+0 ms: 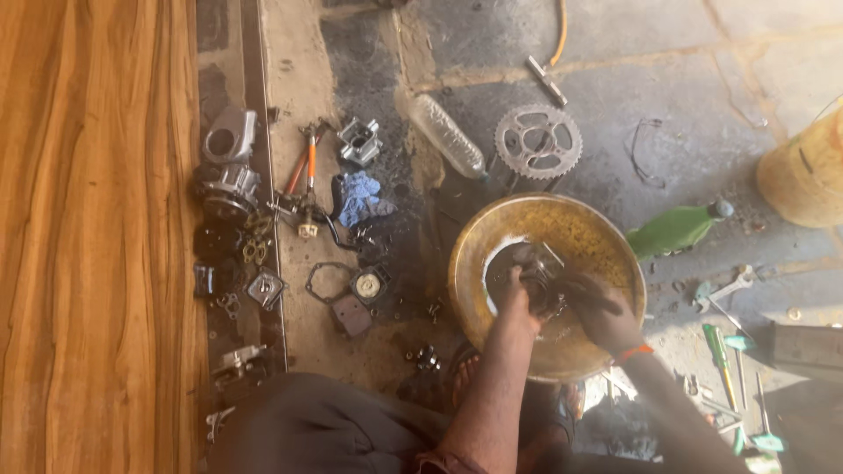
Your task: The person cleans various metallic engine components inside a yellow bowl containing dark fluid, using their hands and later pouring more liquid from a green bottle onto the parts.
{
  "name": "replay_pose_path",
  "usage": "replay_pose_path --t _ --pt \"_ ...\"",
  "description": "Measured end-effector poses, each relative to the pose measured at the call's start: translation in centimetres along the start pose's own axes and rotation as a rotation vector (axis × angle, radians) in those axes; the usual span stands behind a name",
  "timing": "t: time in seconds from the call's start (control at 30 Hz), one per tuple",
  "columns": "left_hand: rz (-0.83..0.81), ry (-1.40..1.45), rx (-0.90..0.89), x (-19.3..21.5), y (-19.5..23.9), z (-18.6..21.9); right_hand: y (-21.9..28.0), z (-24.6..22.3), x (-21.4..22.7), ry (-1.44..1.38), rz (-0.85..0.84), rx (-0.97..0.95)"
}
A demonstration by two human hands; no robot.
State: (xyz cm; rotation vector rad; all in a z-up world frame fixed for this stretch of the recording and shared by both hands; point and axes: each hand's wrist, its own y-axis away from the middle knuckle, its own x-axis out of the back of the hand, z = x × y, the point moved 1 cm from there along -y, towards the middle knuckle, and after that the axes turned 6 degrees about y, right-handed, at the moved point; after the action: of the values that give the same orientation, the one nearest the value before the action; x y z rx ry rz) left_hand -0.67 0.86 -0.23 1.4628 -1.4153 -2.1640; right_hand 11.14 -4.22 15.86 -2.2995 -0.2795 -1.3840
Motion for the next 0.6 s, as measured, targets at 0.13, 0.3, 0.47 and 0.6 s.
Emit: replay_pose_path --t 0.13,0.3,0.47,0.6 --pt "0.238 -0.247 -0.082 -0.5 3.6 -2.3 0.0 -1.5 1.1 0.158 0.097 -0.052" --pt "0.476 -0.865 -0.759 -2.5 8.0 -0.7 0.1 -2.3 2.7 0.261 0.205 0.027" --pt "0.429 -1.128 -0.943 -2.2 8.8 -1.4 1.0 -1.2 2.3 0.225 -0.03 -0.048" --pt "0.399 -1.115 -0.982 -1.6 9.1 -1.1 0.2 -2.3 2.2 0.249 0.091 0.047"
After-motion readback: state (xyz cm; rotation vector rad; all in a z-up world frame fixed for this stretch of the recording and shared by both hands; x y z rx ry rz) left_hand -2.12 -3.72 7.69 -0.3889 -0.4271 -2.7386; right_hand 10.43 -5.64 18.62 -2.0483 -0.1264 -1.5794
